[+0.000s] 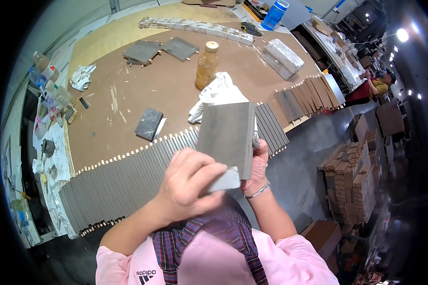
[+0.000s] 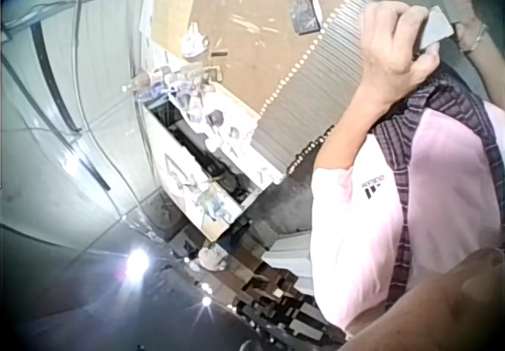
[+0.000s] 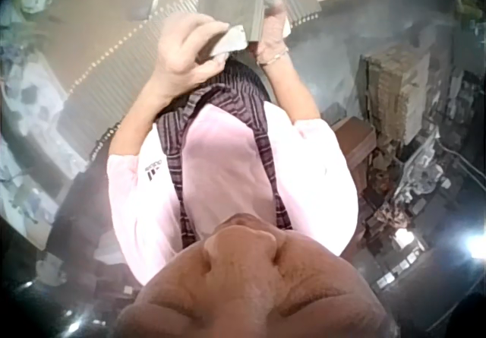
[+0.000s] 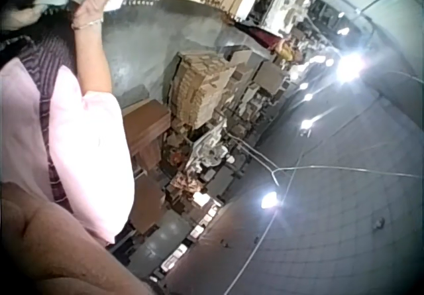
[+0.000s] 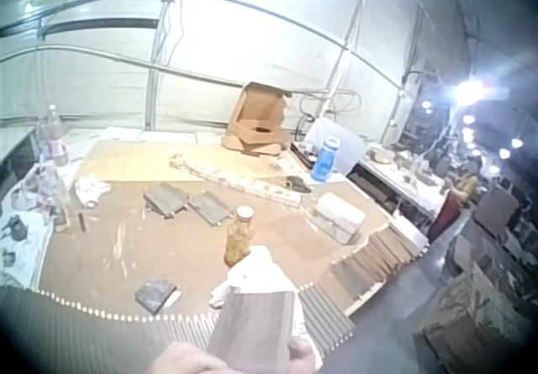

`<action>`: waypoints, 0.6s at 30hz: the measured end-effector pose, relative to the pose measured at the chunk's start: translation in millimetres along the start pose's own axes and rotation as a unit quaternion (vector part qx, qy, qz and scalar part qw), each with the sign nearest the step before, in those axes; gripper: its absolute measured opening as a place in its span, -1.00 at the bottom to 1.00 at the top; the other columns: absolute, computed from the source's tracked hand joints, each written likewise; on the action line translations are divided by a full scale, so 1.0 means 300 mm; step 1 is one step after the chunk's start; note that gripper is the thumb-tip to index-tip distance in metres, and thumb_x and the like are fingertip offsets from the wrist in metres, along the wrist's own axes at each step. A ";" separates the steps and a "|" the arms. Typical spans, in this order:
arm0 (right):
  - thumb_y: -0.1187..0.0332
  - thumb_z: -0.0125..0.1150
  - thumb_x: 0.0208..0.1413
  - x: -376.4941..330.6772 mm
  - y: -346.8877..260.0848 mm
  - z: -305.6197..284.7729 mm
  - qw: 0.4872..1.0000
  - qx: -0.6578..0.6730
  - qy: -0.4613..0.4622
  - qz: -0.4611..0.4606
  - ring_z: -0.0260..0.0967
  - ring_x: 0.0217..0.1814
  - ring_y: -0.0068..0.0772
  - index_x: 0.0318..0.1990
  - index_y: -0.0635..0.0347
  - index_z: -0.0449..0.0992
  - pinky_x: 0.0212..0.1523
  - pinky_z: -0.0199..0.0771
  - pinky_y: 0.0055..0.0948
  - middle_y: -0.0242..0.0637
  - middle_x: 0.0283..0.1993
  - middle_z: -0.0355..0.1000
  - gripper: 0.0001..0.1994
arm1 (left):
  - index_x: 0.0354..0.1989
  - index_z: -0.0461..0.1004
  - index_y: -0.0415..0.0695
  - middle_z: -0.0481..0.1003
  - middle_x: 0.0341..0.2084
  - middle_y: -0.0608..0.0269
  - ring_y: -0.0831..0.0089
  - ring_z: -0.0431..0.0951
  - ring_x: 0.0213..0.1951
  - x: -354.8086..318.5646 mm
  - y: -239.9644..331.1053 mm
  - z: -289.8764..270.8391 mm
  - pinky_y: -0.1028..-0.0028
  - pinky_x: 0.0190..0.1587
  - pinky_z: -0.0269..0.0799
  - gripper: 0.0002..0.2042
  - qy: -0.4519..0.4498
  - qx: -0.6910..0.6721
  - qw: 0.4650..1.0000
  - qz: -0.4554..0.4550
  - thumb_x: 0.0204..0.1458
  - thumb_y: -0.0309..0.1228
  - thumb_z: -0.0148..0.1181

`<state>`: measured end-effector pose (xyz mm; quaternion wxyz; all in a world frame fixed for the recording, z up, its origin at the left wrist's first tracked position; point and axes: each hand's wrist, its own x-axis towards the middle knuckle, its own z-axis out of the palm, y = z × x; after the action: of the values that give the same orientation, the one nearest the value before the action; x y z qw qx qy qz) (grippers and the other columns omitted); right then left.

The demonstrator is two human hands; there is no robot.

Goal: The person wipes a tile with a cloth, applies liquid from a bottle, and sands the edges and surfaces of the item with a block before placing it into a row.

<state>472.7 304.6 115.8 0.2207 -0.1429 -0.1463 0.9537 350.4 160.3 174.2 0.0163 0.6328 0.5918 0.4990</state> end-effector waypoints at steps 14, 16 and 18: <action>0.09 0.19 0.01 -0.011 -0.030 0.039 0.992 0.086 -0.093 -0.016 0.33 0.19 -0.09 0.08 0.19 0.44 0.26 0.27 -0.06 -0.13 0.16 0.39 -0.49 | -0.24 0.50 -0.20 0.42 -0.37 0.18 0.18 0.41 -0.33 -0.095 -0.098 -0.090 0.27 -0.26 0.33 -0.60 -0.043 0.118 0.992 -0.031 -0.40 -0.51 0.32; 0.05 0.21 -0.04 -0.005 -0.028 0.019 0.995 0.073 -0.063 -0.017 0.31 0.21 -0.06 0.16 0.24 0.34 0.27 0.26 -0.04 -0.07 0.20 0.33 -0.37 | -0.23 0.50 -0.21 0.42 -0.36 0.18 0.19 0.41 -0.33 -0.075 -0.079 -0.091 0.27 -0.26 0.33 -0.60 -0.034 0.112 0.993 -0.011 -0.40 -0.51 0.32; 0.02 0.23 -0.09 0.007 -0.020 -0.002 0.998 0.060 -0.034 -0.013 0.28 0.24 -0.02 0.24 0.29 0.24 0.29 0.25 -0.03 -0.01 0.24 0.27 -0.24 | -0.22 0.49 -0.21 0.42 -0.35 0.20 0.20 0.41 -0.33 -0.053 -0.054 -0.083 0.26 -0.26 0.32 -0.59 -0.030 0.101 0.994 0.017 -0.39 -0.50 0.33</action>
<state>473.4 310.9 116.8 0.2365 -0.0952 -0.0986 0.9619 325.3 138.8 167.1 -0.0387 0.6556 0.6279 0.4177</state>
